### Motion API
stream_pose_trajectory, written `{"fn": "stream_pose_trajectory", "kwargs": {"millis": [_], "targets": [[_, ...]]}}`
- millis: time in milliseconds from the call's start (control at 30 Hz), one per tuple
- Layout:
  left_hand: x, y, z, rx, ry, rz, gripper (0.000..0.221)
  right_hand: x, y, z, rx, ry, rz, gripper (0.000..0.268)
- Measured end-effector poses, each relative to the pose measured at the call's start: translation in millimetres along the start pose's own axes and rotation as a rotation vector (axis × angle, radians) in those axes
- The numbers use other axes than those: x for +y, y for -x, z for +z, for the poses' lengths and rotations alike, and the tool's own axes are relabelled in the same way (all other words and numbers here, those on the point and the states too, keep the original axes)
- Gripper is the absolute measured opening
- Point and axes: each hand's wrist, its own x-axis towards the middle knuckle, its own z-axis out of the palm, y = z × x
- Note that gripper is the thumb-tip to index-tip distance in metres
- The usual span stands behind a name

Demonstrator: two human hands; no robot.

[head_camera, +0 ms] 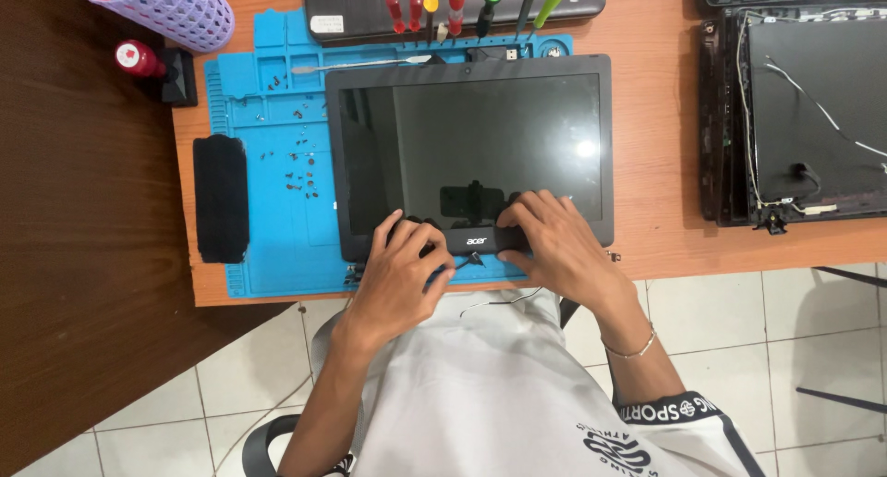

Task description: The person manipulates internal components of a laptop, including the fan and motherboard area, then picks up and aligns a plastic bezel onto the display panel of a laptop lid.

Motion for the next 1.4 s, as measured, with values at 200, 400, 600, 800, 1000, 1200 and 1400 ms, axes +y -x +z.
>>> {"fn": "stream_pose_trajectory", "kwargs": {"millis": [200,400,600,800,1000,1200,1400], "targets": [[-2,-4,11,0.095,-0.073,-0.029,0.025,3,-3,0,-0.043,-0.025,0.015,0.043],[3,-9,11,0.115,-0.107,-0.013,0.042,2,0,3,0.001,0.015,-0.043,0.042],[4,-13,9,0.093,-0.085,-0.018,0.038,-2,3,3,-0.024,-0.009,0.06,0.04],[5,-19,7,0.052,-0.053,-0.042,0.035,-5,14,13,0.146,0.055,-0.092,0.044],[5,-21,9,0.025,-0.045,-0.056,0.032,-5,4,8,0.025,-0.016,0.002,0.04],[4,-23,12,-0.021,-0.06,-0.066,0.026,-4,-6,2,-0.055,-0.04,-0.013,0.045],[4,-26,14,-0.083,-0.105,-0.081,0.023,-3,-9,2,-0.063,-0.055,-0.046,0.045]]}}
